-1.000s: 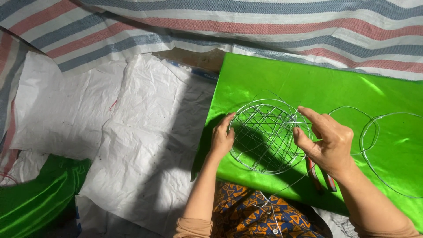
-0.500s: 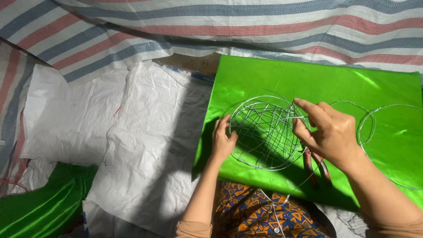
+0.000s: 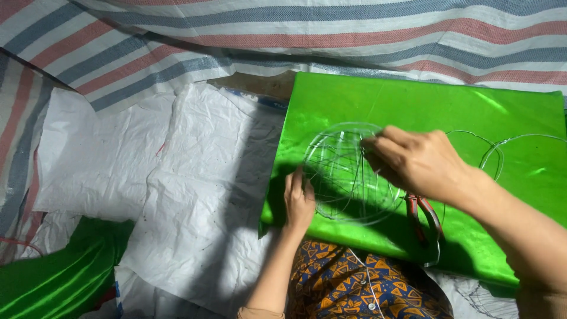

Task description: The person constructs a spherical structure by weaving thin metal wire through circular frames on a table.

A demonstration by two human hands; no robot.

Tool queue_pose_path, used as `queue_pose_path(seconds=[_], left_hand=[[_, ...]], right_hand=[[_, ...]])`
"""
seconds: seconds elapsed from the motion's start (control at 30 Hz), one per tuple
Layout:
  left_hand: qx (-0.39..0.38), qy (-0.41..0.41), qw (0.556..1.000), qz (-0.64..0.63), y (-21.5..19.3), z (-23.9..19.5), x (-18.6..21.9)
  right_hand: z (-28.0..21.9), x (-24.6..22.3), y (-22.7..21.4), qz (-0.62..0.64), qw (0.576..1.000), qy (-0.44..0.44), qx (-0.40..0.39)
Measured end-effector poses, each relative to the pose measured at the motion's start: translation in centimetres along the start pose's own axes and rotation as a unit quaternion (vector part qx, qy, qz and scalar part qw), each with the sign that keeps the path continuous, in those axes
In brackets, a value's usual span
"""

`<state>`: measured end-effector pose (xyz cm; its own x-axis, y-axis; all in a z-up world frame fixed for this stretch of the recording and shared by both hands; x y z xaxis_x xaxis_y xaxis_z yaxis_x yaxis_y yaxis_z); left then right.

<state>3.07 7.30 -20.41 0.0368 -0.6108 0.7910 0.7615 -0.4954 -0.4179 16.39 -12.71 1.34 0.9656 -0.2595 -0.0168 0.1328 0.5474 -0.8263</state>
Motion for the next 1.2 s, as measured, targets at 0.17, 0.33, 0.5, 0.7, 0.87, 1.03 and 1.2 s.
queue_pose_path(seconds=[0.17,0.33,0.5,0.7,0.87,1.03,1.2], left_hand=[[-0.022,-0.016,1.0,0.004,-1.7,-0.9,3.6],[-0.137,0.017,0.99,-0.034,0.1,-3.2,2.9],[-0.204,0.093,0.974,0.027,-0.1,-1.2,2.6],[-0.416,0.022,0.907,0.062,-1.5,2.2,5.7],[-0.417,-0.005,0.909,-0.009,-0.4,3.3,5.2],[-0.404,0.041,0.914,-0.014,0.5,3.1,4.9],[-0.345,0.023,0.936,-0.06,0.4,4.0,5.0]], right_hand=[[5.4,2.0,-0.8,-0.039,0.999,0.001,0.021],[8.2,3.6,0.4,-0.033,0.999,0.005,0.015],[8.8,5.5,2.3,0.037,0.999,-0.001,-0.011],[7.0,8.5,1.5,-0.009,0.999,0.035,0.004],[4.7,9.7,-0.1,-0.099,0.994,0.039,-0.022],[3.1,9.3,-2.3,-0.168,0.985,0.014,-0.03],[-0.8,9.6,-4.1,-0.217,0.973,-0.03,0.07]])
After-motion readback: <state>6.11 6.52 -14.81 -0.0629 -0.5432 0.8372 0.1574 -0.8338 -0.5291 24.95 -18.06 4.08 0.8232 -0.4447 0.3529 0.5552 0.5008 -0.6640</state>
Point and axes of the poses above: each hand's wrist, its own z-axis towards the middle knuckle, its own y-axis out of the palm, x = y × z, the point moved 4 cm from there along z, towards the middle knuckle, and after that the axes turned 12 degrees about x, right-handed, at the moved point
